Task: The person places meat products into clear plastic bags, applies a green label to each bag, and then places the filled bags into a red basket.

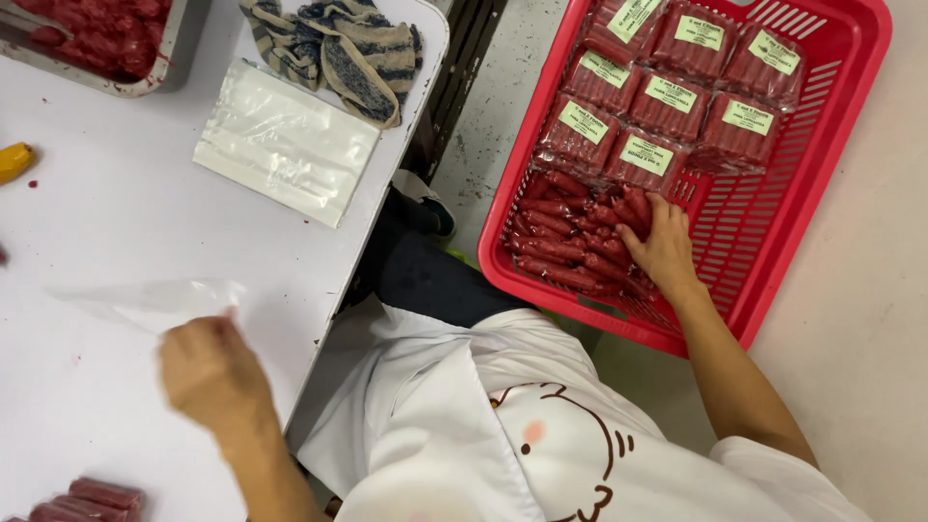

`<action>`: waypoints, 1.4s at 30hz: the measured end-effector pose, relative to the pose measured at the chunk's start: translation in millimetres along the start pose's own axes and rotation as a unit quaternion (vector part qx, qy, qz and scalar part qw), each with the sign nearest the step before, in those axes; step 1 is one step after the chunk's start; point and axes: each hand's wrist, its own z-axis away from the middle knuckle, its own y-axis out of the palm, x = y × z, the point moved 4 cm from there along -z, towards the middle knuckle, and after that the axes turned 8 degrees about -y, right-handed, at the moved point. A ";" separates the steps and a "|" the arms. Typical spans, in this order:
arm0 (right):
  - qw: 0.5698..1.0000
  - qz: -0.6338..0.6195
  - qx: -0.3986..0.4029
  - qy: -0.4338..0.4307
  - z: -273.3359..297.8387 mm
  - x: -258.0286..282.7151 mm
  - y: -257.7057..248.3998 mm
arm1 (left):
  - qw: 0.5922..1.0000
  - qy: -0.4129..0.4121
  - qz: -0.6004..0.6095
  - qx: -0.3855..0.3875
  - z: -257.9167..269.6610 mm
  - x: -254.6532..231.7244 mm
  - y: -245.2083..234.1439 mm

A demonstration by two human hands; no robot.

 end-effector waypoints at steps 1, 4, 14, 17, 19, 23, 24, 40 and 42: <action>1.000 0.001 0.000 0.000 -2.7 -4.4 0.7 | 1.000 -0.001 0.000 0.001 7.0 -10.3 1.9; 0.999 0.032 -0.014 -0.002 -7.8 -16.6 2.2 | 0.921 -0.194 0.272 0.201 14.8 -24.0 13.5; 0.991 -0.100 0.066 0.055 7.6 20.4 -31.5 | 0.781 -0.323 0.395 0.361 -21.9 -13.0 -20.6; 0.965 -0.205 0.075 0.145 29.6 27.1 -45.6 | 0.812 -0.300 0.389 0.316 -15.2 -3.7 -17.1; 0.936 -0.262 0.120 0.204 41.0 7.4 -21.1 | 0.796 -0.313 0.394 0.335 -8.3 0.9 -10.8; 0.984 -0.166 0.024 -0.058 44.2 -4.8 14.2 | 0.832 -0.262 0.407 0.271 2.6 5.7 5.1; 0.987 -0.136 0.043 -0.069 50.1 6.0 13.6 | 0.848 -0.236 0.410 0.240 6.8 8.6 7.4; 0.791 -0.601 0.024 0.111 -4.5 44.3 28.1 | 0.879 -0.303 0.337 -0.147 31.7 81.9 -54.9; 0.756 -0.639 0.139 0.028 -22.3 111.5 38.1 | 0.790 -0.422 0.443 -0.055 43.0 72.5 -13.7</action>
